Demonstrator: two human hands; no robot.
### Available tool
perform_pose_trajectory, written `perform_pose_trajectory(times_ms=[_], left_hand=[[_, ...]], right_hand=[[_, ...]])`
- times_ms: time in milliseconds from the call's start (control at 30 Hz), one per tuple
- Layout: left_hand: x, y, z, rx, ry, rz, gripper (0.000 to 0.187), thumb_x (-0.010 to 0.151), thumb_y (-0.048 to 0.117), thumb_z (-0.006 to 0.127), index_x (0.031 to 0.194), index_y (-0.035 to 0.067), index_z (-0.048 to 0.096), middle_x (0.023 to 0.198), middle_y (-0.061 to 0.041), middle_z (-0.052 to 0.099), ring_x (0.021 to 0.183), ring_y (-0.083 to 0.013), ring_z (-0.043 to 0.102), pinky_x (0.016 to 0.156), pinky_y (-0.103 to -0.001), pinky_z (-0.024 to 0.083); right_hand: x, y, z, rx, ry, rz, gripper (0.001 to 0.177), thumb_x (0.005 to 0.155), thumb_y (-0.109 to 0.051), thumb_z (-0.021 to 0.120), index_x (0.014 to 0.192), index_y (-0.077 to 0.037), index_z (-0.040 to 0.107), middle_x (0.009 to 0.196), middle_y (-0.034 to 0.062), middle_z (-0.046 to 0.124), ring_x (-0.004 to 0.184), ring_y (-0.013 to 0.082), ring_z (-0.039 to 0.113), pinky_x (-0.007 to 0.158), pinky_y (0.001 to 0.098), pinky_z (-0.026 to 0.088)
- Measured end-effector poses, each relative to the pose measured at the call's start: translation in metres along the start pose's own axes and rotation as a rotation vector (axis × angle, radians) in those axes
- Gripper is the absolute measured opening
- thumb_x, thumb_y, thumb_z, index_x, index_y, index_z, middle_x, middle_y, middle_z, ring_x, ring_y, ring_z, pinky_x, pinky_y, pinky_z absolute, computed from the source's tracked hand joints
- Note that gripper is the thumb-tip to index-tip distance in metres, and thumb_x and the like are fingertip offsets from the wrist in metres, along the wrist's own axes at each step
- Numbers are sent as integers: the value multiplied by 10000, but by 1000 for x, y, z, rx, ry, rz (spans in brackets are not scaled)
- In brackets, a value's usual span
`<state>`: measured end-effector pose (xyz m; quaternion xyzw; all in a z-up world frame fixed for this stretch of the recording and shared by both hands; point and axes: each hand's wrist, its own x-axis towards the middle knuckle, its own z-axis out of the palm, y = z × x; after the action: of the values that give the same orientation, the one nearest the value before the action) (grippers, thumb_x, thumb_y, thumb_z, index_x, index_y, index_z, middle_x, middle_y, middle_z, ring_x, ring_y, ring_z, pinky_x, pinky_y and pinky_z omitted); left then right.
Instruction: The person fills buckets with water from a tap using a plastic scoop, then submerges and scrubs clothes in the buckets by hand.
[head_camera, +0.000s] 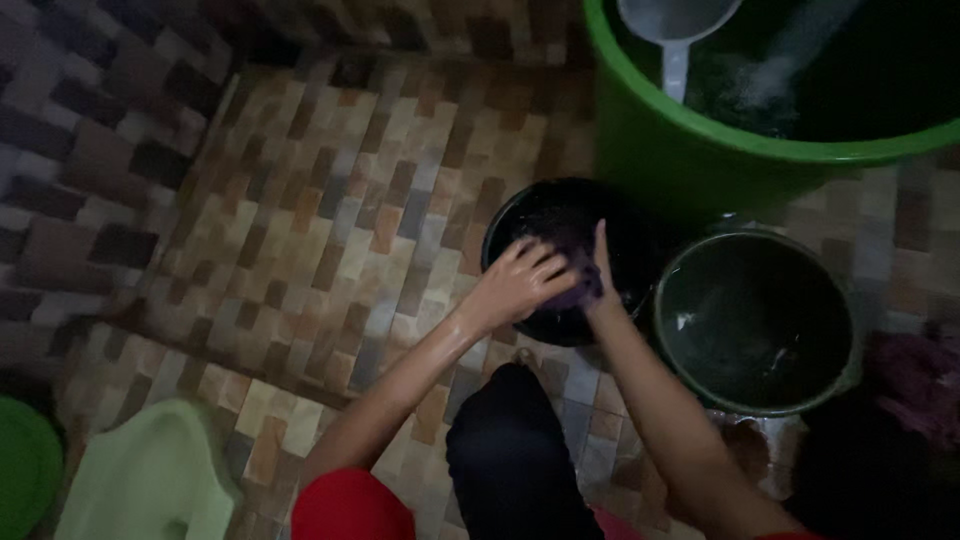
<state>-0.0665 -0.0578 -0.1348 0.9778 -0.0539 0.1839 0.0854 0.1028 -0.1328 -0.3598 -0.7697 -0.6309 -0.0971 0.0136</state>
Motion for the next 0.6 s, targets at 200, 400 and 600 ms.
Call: perform_pose_trajectory(times_ms=[200, 400, 600], left_hand=[[-85, -28, 84, -909, 64, -1026, 561, 849, 91, 555, 1398, 37, 454, 1226, -194, 654, 1174, -373, 663, 1042, -555, 522], [-106, -58, 250, -2768, 216, -980, 515, 1060, 446, 460, 1389, 59, 551, 1188, -144, 669, 870, -305, 679, 606, -309, 597], [-103, -82, 291, -3099, -213, -609, 476, 1155, 413, 410, 1383, 21, 557, 1185, -129, 658, 873, -259, 670, 609, -272, 569]], right_hand=[[30, 17, -58, 2149, -124, 1030, 631, 966, -572, 667, 1387, -125, 524, 1339, 89, 597, 1223, 273, 590, 1078, 526, 474], [58, 31, -108, 2266, -32, 947, 742, 860, -584, 686, 1354, -37, 605, 1231, 165, 689, 1128, 319, 665, 1019, 475, 551], [50, 45, -115, 2535, -75, 547, 730, 897, -580, 640, 1411, -68, 552, 1342, 136, 679, 1180, 272, 698, 1009, 427, 575]])
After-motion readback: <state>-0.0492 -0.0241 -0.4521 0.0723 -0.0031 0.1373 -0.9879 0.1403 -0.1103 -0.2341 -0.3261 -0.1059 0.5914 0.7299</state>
